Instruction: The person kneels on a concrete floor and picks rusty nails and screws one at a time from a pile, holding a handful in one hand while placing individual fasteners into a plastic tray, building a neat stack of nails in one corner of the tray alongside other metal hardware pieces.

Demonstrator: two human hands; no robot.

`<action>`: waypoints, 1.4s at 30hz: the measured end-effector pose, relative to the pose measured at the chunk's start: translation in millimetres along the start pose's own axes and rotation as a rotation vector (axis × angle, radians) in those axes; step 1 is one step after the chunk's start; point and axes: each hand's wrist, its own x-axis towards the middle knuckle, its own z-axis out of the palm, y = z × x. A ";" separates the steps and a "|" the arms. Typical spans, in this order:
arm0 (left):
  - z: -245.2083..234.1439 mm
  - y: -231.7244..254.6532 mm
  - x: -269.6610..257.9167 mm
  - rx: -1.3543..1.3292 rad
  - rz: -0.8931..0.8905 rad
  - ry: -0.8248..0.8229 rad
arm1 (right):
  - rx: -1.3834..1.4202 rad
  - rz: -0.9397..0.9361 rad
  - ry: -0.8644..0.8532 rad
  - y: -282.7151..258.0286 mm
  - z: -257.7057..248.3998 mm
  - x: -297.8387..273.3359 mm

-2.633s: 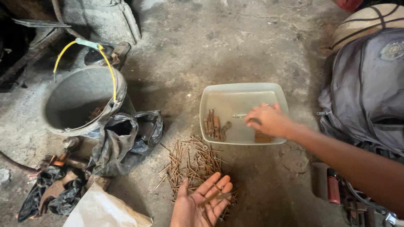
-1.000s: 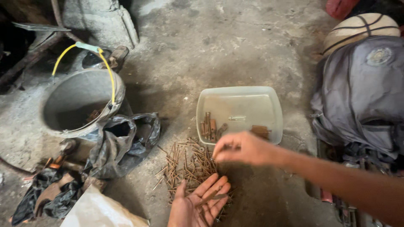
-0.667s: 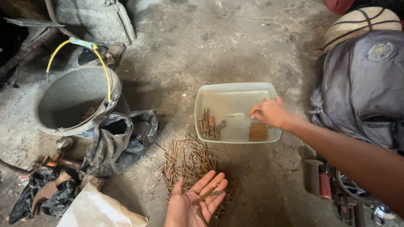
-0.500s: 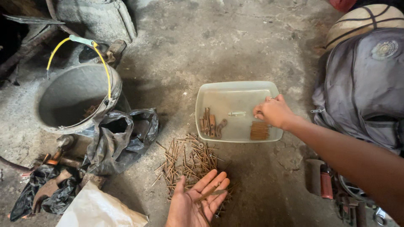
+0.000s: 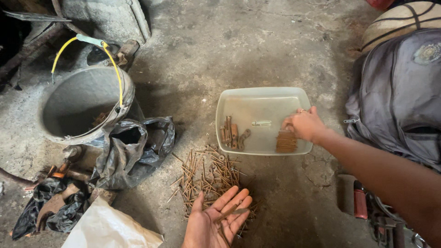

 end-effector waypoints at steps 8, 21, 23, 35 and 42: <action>-3.4 2.9 2.0 -0.012 -0.018 0.023 | 0.104 0.015 -0.094 9.6 5.6 13.4; -5.8 0.8 1.7 0.000 -0.013 -0.008 | 0.072 -0.079 -0.016 -5.5 -16.9 -2.0; -4.0 1.2 0.9 0.005 -0.002 -0.009 | 0.134 -0.120 0.036 -16.5 -34.8 -7.8; 19.8 8.1 -22.0 0.036 0.054 -0.015 | 0.495 -0.705 0.220 -141.6 -155.4 -99.9; 18.4 3.6 -20.6 0.075 0.069 -0.026 | 0.664 -0.774 0.052 -184.5 -187.5 -146.8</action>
